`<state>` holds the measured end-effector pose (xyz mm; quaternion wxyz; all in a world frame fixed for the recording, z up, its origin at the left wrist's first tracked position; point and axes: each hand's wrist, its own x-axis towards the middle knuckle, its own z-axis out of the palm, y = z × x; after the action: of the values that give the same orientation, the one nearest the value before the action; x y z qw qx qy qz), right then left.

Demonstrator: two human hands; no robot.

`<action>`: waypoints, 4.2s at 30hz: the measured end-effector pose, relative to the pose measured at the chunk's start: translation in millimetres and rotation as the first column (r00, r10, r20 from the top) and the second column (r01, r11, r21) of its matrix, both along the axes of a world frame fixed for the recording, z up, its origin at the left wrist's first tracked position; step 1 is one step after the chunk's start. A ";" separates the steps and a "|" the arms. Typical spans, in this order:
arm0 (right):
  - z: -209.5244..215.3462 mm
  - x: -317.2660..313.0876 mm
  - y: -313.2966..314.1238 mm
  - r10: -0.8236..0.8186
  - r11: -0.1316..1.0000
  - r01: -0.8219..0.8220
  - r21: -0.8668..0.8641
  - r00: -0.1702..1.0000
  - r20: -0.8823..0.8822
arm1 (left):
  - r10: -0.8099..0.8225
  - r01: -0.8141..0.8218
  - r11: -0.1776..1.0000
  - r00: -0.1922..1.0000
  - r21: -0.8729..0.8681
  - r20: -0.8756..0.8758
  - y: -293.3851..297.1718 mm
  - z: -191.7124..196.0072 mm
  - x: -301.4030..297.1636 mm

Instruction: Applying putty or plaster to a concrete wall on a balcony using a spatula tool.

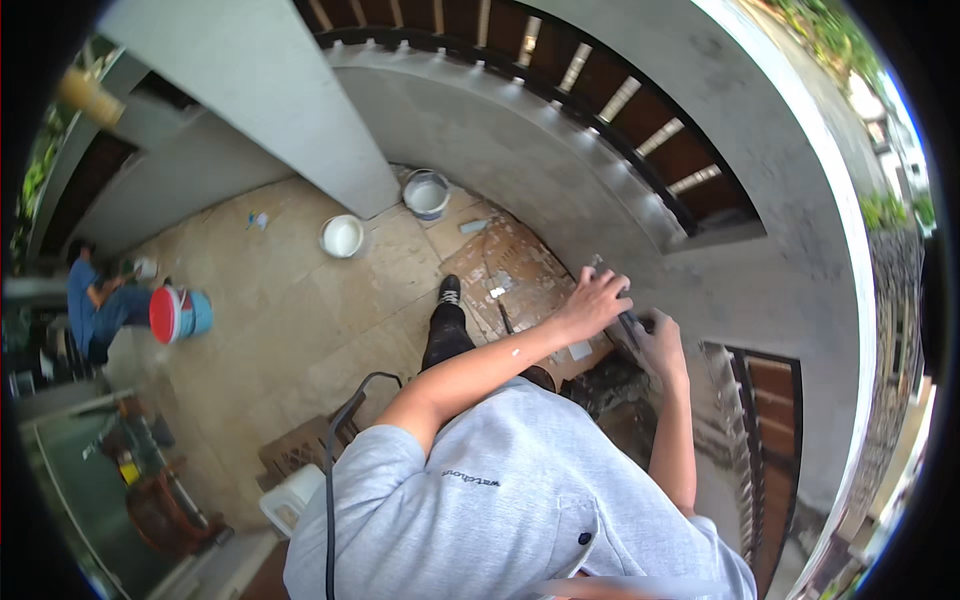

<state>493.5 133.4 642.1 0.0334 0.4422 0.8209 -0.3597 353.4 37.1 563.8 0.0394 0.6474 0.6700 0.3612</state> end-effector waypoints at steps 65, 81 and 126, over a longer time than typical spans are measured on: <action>121.7 102.9 114.5 -0.083 0.615 0.070 0.785 0.996 -0.023 | 0.745 -0.073 0.429 0.592 -0.900 0.307 -76.3 -208.9 -200.1; 83.2 109.1 127.0 -0.197 0.650 0.048 0.758 0.974 0.108 | 0.665 0.398 0.701 -0.067 -0.591 0.744 -18.1 -151.2 -179.1; -64.0 76.0 100.4 -0.306 0.642 0.111 0.758 0.944 0.121 | 0.698 0.095 0.667 -0.425 -0.739 0.576 -152.4 -167.9 -215.2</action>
<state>569.5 233.8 578.1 -0.0931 0.5490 0.8284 0.0598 138.2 -115.2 395.9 0.5912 -0.2004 0.5839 0.5190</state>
